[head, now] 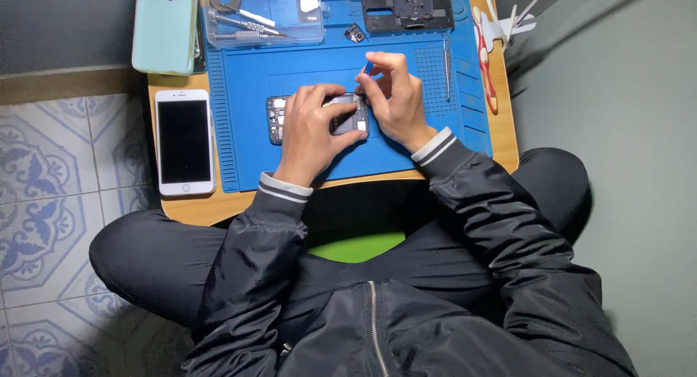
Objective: Repairing a mobile phone by manipulating internal components and using a precision tool
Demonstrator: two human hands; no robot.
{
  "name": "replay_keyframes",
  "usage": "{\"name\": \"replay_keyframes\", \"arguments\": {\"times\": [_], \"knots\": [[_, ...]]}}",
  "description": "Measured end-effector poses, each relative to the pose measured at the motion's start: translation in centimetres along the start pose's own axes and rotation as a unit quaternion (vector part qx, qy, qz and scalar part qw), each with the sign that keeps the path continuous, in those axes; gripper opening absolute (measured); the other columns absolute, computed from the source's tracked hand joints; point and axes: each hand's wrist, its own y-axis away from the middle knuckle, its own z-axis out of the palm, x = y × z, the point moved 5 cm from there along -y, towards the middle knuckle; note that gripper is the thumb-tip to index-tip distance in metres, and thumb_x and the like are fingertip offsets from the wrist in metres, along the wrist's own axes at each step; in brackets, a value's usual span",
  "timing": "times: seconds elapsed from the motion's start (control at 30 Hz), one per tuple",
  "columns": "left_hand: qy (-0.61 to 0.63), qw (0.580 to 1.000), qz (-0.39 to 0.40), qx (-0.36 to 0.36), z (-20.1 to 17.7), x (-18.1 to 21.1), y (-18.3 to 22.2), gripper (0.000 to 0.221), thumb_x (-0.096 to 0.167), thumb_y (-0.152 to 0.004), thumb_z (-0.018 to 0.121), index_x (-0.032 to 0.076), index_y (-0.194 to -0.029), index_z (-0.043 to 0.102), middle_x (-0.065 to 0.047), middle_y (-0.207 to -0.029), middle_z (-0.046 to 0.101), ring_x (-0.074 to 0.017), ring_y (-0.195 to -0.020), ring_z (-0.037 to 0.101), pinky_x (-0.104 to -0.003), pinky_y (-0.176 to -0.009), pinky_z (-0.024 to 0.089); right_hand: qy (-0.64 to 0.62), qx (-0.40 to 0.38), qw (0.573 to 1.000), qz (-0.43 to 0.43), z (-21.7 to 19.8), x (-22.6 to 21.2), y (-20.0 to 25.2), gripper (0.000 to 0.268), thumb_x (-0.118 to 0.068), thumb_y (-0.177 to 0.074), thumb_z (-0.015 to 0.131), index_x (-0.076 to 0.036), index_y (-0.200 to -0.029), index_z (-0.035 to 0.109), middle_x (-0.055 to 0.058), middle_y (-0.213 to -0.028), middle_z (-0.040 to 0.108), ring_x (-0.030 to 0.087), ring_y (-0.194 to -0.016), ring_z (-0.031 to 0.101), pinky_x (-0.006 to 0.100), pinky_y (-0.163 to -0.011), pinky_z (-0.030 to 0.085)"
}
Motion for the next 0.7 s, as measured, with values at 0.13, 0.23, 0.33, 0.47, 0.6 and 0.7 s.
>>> {"name": "replay_keyframes", "arguments": {"times": [0.13,0.23,0.33,0.47,0.6,0.7], "knots": [[0.005,1.0,-0.001,0.001,0.0,0.04,0.02,0.043,0.04,-0.072,0.099,0.018,-0.106,0.083,-0.002,-0.123,0.07,-0.0286,-0.111,0.058,-0.046,-0.089,0.044,-0.002,-0.001,1.0,0.003,0.0,0.23,0.04,0.028,-0.008,-0.11,0.066,-0.004,-0.132,0.049,0.016,-0.102,0.066,0.025,-0.077,0.078,0.031,-0.065,0.065],[0.001,1.0,0.0,-0.002,-0.04,0.11,0.04,0.043,0.039,-0.073,0.099,0.017,-0.106,0.083,-0.003,-0.123,0.07,-0.0292,-0.111,0.059,-0.046,-0.088,0.044,0.003,-0.003,1.0,0.003,0.04,0.15,0.07,0.028,-0.008,-0.11,0.066,-0.004,-0.132,0.049,0.016,-0.101,0.066,0.025,-0.077,0.078,0.031,-0.064,0.065],[0.004,1.0,0.0,0.0,0.0,0.07,0.0,0.043,0.039,-0.072,0.099,0.017,-0.105,0.083,-0.003,-0.123,0.07,-0.0294,-0.112,0.059,-0.046,-0.088,0.044,0.006,-0.003,1.0,-0.001,0.05,0.24,0.08,0.028,-0.007,-0.11,0.067,-0.005,-0.132,0.049,0.015,-0.101,0.066,0.024,-0.075,0.078,0.03,-0.064,0.064],[0.001,1.0,0.004,0.002,-0.03,0.11,0.05,0.044,0.039,-0.071,0.1,0.018,-0.105,0.083,-0.003,-0.122,0.07,-0.029,-0.111,0.059,-0.046,-0.088,0.044,0.015,-0.002,1.0,-0.002,0.15,0.36,0.32,0.029,-0.007,-0.11,0.067,-0.004,-0.133,0.051,0.017,-0.105,0.066,0.024,-0.076,0.077,0.031,-0.065,0.065],[-0.001,1.0,-0.001,0.0,0.05,0.1,-0.02,0.044,0.039,-0.072,0.099,0.017,-0.106,0.083,-0.003,-0.121,0.07,-0.0295,-0.11,0.058,-0.046,-0.089,0.044,0.017,0.001,1.0,-0.003,0.1,0.5,0.34,0.029,-0.007,-0.109,0.068,-0.004,-0.133,0.053,0.017,-0.106,0.066,0.024,-0.077,0.078,0.031,-0.067,0.066],[0.0,1.0,0.002,0.002,0.06,0.04,-0.01,0.045,0.039,-0.071,0.1,0.017,-0.107,0.083,-0.003,-0.121,0.07,-0.0296,-0.11,0.058,-0.046,-0.087,0.044,0.021,0.0,1.0,-0.007,0.13,0.51,0.33,0.029,-0.008,-0.109,0.068,-0.004,-0.134,0.053,0.017,-0.106,0.066,0.024,-0.078,0.077,0.031,-0.067,0.066]]}}
